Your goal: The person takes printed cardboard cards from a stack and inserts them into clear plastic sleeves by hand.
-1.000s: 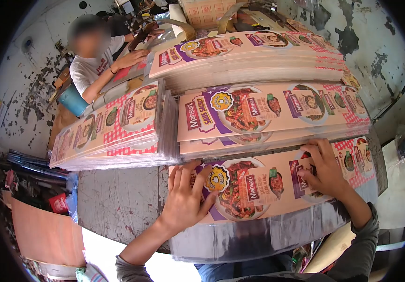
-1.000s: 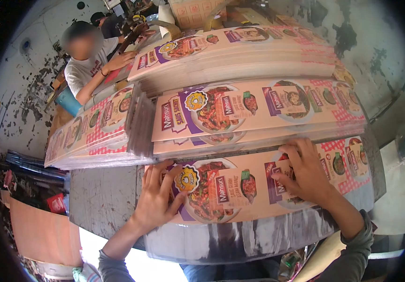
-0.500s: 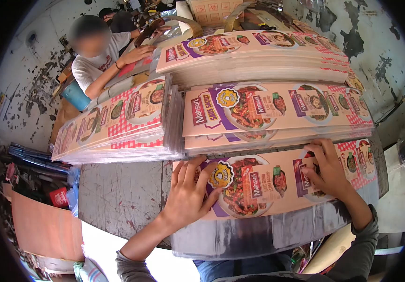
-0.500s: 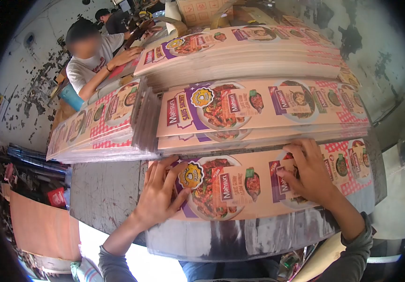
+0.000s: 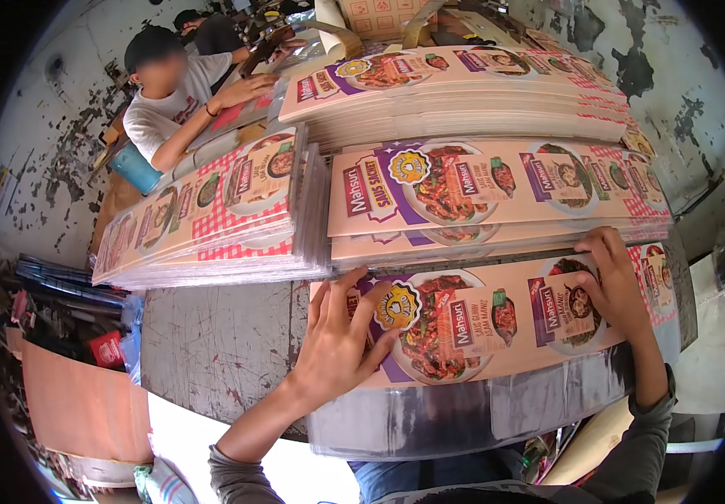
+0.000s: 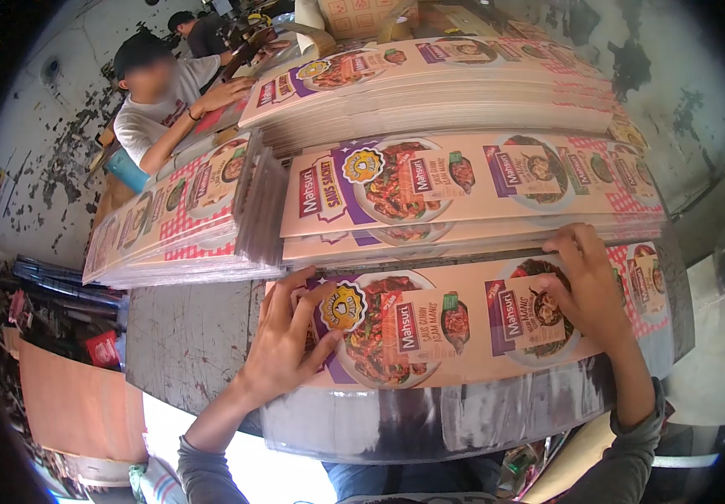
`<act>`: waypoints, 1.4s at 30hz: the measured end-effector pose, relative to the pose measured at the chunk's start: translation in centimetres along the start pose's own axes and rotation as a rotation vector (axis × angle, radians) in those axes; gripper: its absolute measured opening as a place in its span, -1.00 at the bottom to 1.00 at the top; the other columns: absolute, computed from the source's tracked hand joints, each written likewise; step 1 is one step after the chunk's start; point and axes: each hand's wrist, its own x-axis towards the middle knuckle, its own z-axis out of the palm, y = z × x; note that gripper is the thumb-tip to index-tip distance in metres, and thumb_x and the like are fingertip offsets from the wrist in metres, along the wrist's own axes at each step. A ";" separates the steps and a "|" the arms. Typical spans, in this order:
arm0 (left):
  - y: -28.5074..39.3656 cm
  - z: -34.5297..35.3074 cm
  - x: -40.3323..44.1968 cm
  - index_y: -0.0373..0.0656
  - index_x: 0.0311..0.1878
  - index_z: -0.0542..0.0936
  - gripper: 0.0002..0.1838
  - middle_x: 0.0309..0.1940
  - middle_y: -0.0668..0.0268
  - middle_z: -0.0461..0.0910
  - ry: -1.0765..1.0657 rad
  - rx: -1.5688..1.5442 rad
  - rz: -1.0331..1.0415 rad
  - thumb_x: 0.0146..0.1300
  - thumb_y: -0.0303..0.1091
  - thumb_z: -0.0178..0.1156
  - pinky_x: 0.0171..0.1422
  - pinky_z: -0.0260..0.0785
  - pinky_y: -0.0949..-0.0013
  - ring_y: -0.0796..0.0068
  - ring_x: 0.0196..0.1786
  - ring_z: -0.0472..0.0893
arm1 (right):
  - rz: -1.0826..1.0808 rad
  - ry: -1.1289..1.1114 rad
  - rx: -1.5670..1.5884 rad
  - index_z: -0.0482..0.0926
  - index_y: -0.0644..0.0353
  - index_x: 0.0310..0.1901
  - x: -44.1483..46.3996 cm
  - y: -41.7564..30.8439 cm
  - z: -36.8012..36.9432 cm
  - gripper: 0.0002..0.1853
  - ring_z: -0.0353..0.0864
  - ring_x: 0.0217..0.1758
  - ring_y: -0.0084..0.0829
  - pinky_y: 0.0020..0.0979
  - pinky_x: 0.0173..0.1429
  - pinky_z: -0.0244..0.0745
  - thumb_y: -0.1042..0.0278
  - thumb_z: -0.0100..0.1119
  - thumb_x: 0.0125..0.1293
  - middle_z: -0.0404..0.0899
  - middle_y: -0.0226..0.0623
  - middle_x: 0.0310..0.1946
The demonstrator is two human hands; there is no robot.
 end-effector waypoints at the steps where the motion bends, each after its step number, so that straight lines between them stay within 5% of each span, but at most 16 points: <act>1: 0.0 0.0 0.0 -0.21 0.20 0.33 -0.38 0.17 -0.04 0.23 -0.005 -0.002 -0.003 0.07 -0.29 0.30 0.27 0.14 0.01 -0.03 0.16 0.31 | -0.006 -0.002 -0.012 0.41 0.26 -0.08 -0.1 0.0 0.0 -0.60 0.38 0.00 -0.06 -0.19 0.07 0.30 0.33 0.24 0.05 0.33 -0.11 -0.10; 42: -0.2 0.4 -0.1 -0.21 0.14 0.38 -0.45 0.06 0.01 0.31 0.029 0.017 -0.006 0.09 -0.26 0.27 0.27 0.09 0.00 0.00 0.13 0.32 | -0.059 -0.072 -0.040 0.42 0.28 -0.17 0.2 -0.3 0.3 -0.66 0.37 -0.05 -0.05 -0.18 0.02 0.31 0.26 0.24 0.12 0.34 -0.10 -0.17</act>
